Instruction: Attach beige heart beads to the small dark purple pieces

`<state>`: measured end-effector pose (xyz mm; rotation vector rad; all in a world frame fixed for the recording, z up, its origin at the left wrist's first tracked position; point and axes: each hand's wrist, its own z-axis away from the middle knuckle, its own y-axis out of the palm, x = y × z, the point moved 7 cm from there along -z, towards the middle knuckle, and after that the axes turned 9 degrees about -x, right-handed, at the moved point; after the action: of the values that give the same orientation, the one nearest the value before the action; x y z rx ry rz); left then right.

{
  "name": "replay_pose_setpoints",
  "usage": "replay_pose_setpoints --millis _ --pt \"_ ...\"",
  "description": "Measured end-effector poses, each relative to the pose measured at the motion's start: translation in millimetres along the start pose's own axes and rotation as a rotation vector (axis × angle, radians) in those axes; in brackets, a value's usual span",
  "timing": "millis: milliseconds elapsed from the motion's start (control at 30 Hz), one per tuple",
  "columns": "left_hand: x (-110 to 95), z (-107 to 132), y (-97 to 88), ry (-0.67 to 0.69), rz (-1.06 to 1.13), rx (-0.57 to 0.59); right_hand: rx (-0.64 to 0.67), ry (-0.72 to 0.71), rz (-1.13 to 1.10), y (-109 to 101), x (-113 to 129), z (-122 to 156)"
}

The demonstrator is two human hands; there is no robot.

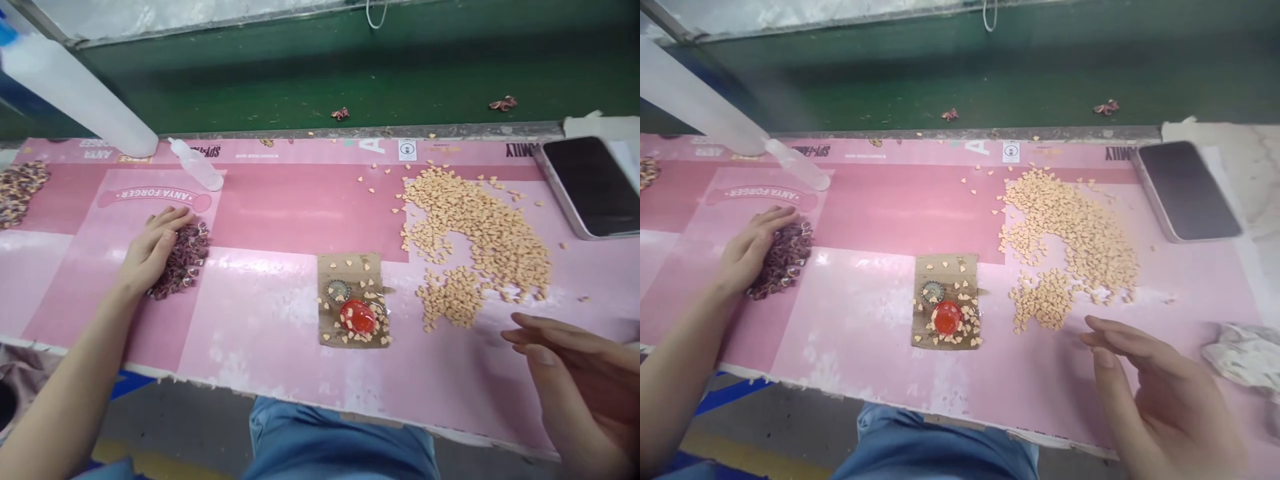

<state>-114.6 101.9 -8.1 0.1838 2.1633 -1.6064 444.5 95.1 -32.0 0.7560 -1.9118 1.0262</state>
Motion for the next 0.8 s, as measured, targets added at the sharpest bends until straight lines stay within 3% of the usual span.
replay_pose_setpoints --millis 167,300,467,600,800 --pt "-46.6 24.8 20.6 0.084 0.043 0.050 -0.008 -0.105 -0.009 3.1 14.5 -0.5" --pt "-81.3 47.6 34.1 0.189 -0.013 0.112 0.067 -0.176 0.193 -0.8 8.4 -4.8" --pt "-114.9 70.5 39.0 0.343 -0.053 0.076 0.203 -0.422 0.370 7.3 22.8 -6.1" --pt "-124.4 77.4 42.8 0.430 -0.046 0.090 0.275 -0.467 0.369 20.1 28.9 -7.4" --pt "-114.9 73.8 43.5 0.560 -0.025 0.155 0.345 -0.538 0.349 35.5 36.7 -11.9"
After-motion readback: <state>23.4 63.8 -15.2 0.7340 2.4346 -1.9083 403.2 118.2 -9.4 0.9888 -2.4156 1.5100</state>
